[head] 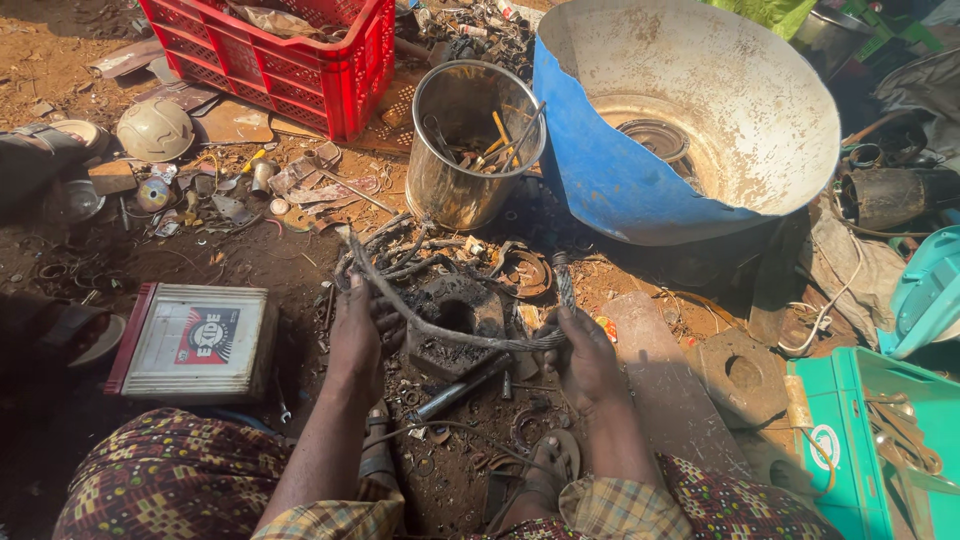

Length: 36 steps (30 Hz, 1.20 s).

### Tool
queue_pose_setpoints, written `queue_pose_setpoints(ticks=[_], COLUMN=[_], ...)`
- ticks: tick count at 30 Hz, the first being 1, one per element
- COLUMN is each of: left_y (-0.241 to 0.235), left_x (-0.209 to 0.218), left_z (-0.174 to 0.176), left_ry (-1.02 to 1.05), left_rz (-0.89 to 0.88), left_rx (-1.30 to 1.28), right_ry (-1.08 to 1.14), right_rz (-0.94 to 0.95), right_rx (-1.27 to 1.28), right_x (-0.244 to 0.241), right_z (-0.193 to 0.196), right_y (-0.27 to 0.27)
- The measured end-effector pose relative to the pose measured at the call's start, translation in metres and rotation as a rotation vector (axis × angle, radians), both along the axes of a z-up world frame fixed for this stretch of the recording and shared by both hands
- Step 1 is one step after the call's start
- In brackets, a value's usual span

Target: The person uses a hammer and metal rod to repeatedly strike and crush a coiled black cable on a metal anvil. They separate the crushed sections and continue hammering to break down the cable into smaller pieces.

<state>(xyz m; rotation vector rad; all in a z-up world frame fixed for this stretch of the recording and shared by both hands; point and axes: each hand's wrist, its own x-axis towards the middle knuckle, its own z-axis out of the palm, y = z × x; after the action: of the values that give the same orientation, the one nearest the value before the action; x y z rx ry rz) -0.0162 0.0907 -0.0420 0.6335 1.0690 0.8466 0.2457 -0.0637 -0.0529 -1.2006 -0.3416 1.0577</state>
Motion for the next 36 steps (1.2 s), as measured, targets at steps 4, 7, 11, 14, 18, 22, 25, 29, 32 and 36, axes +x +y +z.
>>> queue_pose_setpoints(ticks=[4,7,11,14,18,22,25,29,32,36], left_y=[-0.006,-0.007,-0.011,-0.013,-0.019,-0.026,-0.025,0.004,0.022,0.032], left_x=[0.009,0.016,0.021,0.024,0.023,-0.001,-0.032,-0.038,-0.032,-0.036], left_z=[0.001,-0.002,-0.009,-0.001,0.035,0.093,0.130,0.153,0.153,0.144], left_ry=[0.147,0.271,0.381,0.374,0.326,0.236,0.411,0.578,0.525,0.637], left_rz=[-0.128,-0.191,-0.233,-0.259,-0.240,-0.274,-0.380,-0.444,-0.342,-0.221], left_rx=[0.089,0.163,0.286,0.286,0.284,0.430,0.678,0.709,0.651,0.802], right_ry=[-0.139,-0.115,-0.069,-0.049,-0.355,-0.488,-0.969,-1.450,-1.548,-1.381], right_rz=[-0.220,-0.439,-0.421,-0.619,-0.581,-0.027,0.521,0.838,0.948,0.847], right_rx=[0.163,0.287,0.538,0.398,0.206,-0.216,-0.525,-0.549,-0.644,-0.636], right_x=[0.043,0.079,0.156,0.206,0.192,0.114,0.049,-0.015,-0.040,-0.058], right_z=[0.043,0.084,0.152,0.178,0.118,-0.002,-0.071,-0.106,-0.114,-0.134], right_y=[-0.009,-0.002,0.032,0.041,0.046,0.060,0.075,0.098,0.121,0.155])
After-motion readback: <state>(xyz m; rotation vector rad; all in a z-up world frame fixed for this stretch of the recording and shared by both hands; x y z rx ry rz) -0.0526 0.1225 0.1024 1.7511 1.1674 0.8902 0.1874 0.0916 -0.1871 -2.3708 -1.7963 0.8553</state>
